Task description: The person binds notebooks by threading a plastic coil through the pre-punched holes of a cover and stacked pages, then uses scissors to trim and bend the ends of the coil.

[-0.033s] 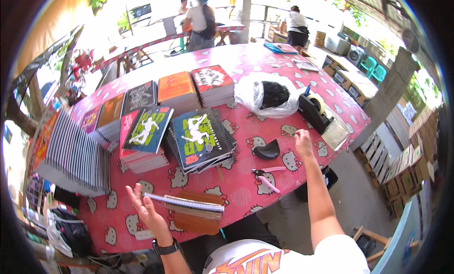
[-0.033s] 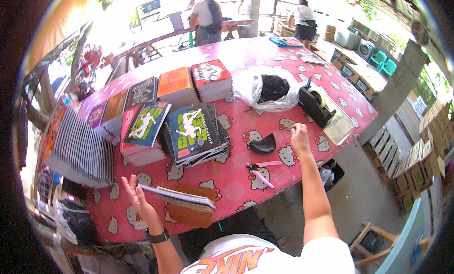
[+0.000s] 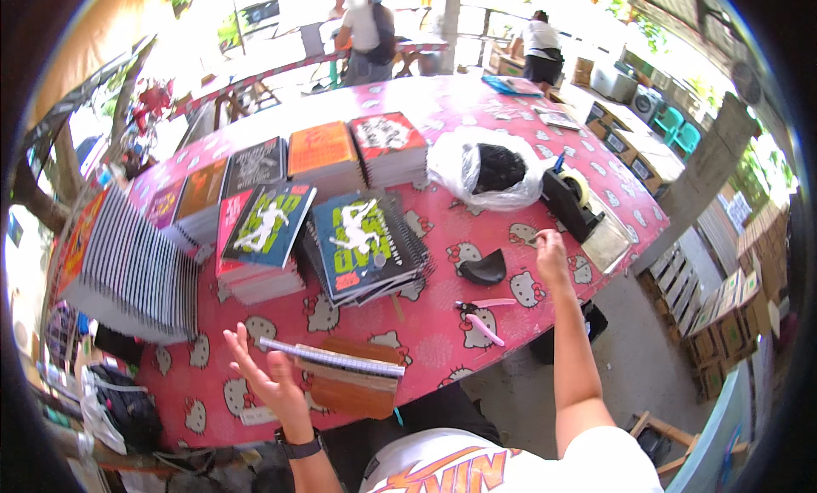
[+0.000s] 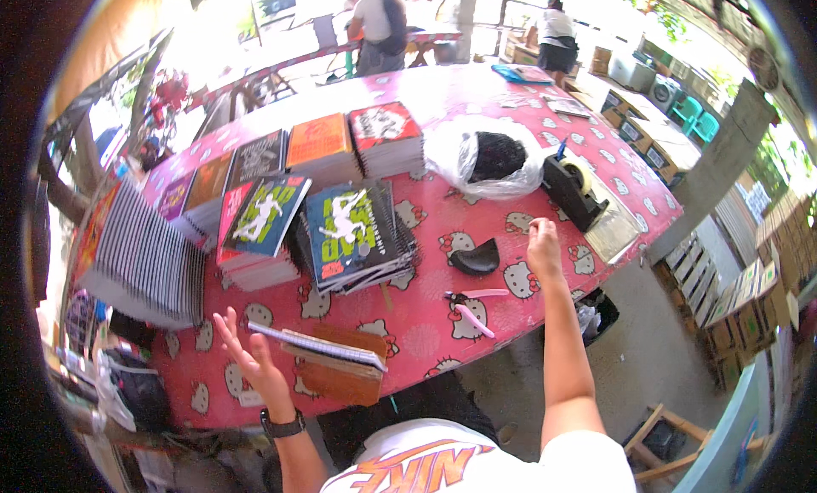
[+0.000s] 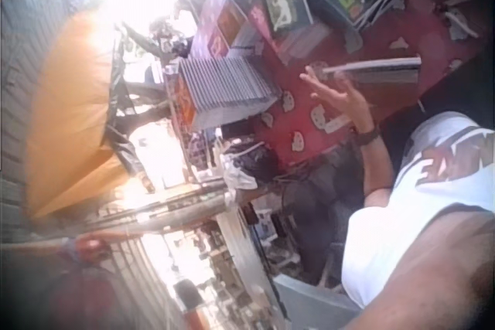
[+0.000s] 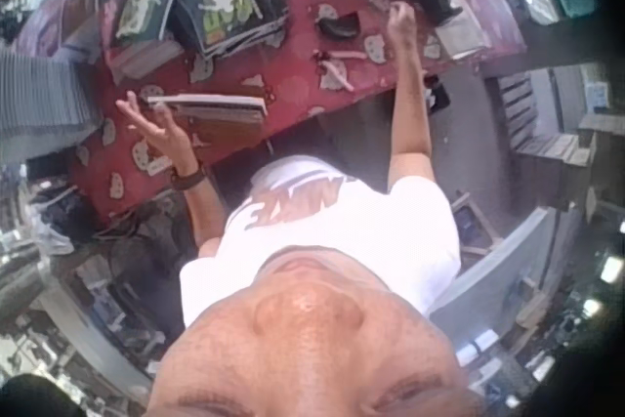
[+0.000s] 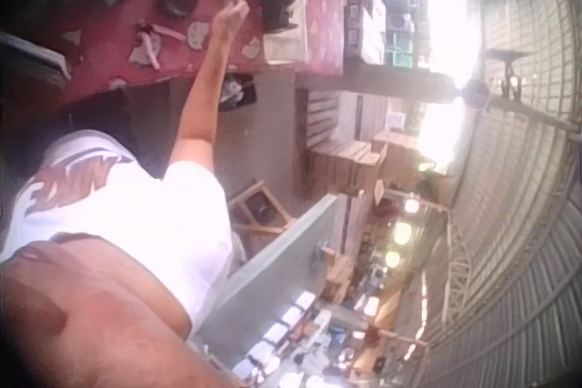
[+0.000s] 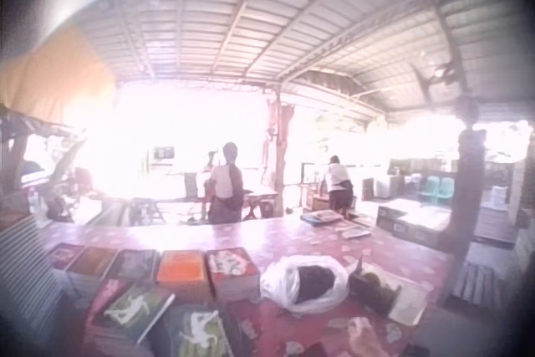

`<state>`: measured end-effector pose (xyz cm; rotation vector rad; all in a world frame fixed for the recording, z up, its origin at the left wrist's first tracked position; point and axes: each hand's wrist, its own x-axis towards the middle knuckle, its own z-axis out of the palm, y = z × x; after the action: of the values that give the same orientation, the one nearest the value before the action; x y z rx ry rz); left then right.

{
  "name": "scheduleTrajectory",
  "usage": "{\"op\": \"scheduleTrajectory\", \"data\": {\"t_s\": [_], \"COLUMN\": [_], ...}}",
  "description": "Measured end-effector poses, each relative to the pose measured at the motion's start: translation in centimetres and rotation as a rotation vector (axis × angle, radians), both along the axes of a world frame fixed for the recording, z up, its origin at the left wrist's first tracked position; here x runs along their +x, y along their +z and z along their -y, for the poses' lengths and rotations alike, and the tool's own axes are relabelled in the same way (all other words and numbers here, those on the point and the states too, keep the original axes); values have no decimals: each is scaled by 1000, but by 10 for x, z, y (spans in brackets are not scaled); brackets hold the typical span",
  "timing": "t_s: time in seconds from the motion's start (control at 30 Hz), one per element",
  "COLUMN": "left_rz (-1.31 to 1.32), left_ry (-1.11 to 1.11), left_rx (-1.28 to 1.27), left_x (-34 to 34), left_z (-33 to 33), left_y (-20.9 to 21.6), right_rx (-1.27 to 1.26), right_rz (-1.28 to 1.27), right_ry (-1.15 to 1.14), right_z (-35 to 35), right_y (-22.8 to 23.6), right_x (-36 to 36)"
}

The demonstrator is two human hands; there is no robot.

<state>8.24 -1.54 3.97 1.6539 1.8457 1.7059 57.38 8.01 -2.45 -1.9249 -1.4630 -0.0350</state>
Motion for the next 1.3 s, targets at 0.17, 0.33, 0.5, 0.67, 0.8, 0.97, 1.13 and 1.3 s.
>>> {"op": "scheduleTrajectory", "data": {"t_s": [0.17, 0.33, 0.5, 0.67, 0.8, 0.97, 1.13, 1.3], "left_rz": [-573, -575, -543, -359, -271, -275, -277, -232], "left_ry": [-323, -346, -313, -525, -601, -571, -555, -545], "left_rx": [-45, -125, -16, -56, 63, 98, 112, 72], "left_x": [52, 70, 75, 61, 47, 47, 48, 48], "left_z": [33, 28, 25, 24, 17, 18, 20, 19], "left_y": [17, -4, -5, 14, 2, 1, 2, 4], "right_rx": [-100, -268, -171, -183, -178, -152, -205, -48], "right_rz": [-467, -504, -614, -580, -558, -552, -537, -288], "right_ry": [550, 940, 987, 943, 886, 990, 1054, 1154], "right_z": [71, 119, 122, 116, 114, 109, 106, 107], "right_y": [94, 91, 79, 80, 84, 79, 79, 90], "right_x": [-156, -222, -238, -242, -244, -245, -243, -245]}}
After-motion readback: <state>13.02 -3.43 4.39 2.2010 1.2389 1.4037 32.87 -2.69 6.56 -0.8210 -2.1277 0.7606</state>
